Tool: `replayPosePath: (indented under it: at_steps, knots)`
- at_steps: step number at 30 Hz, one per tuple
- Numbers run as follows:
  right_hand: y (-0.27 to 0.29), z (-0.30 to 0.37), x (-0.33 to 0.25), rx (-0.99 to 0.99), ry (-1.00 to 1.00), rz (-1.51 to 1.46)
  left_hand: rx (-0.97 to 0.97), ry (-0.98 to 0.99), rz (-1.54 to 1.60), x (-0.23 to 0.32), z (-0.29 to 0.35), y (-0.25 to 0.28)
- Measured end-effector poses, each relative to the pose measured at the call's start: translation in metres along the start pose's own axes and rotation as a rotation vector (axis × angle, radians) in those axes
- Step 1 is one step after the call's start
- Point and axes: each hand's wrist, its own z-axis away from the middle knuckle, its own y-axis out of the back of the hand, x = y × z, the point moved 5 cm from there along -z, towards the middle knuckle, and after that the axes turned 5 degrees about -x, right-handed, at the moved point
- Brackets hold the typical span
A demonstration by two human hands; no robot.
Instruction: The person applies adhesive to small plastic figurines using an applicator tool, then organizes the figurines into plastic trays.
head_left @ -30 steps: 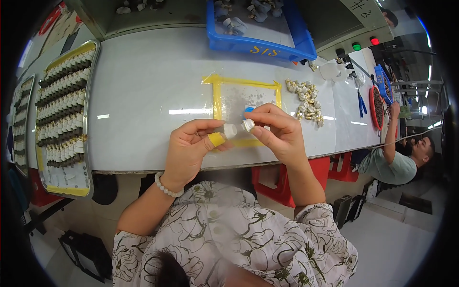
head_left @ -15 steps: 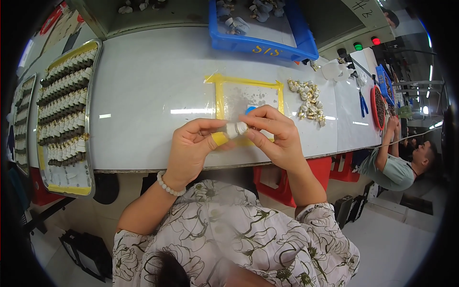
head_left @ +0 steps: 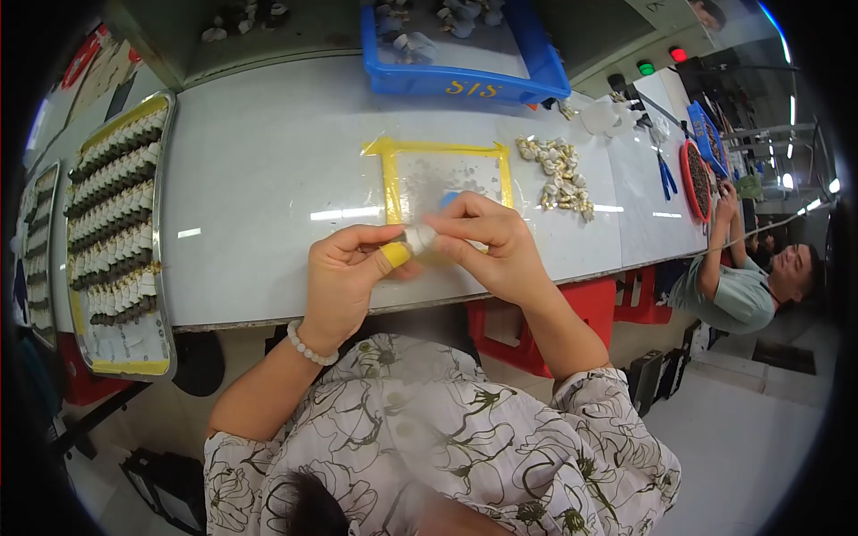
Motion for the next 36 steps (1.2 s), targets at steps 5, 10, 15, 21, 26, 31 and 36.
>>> replayPosePath:
  at_steps: [5,10,15,21,26,31,36]
  knots:
    - [0.006,0.005,-0.004,0.036,0.004,0.025,0.024,0.088,0.018,0.007,0.002,-0.004]
    - [0.047,0.026,0.018,0.218,-0.13,0.071,0.074,-0.038,-0.303,0.034,0.014,0.017]
    - [0.028,0.025,-0.001,0.147,-0.13,-0.07,0.021,-0.153,-0.322,0.031,0.017,-0.019]
    - [0.007,0.018,-0.011,0.081,-0.04,-0.116,-0.093,-0.629,-1.101,0.046,0.018,-0.04]
    - [0.001,0.015,-0.014,0.085,-0.036,-0.094,0.002,-0.62,-1.032,0.043,0.022,-0.032]
    - [0.003,0.013,-0.011,0.075,-0.041,-0.18,0.028,-0.618,-0.946,0.042,0.025,-0.024]
    - [0.02,0.022,-0.003,0.256,0.031,-0.641,0.211,-0.341,-0.294,0.04,0.018,0.014]
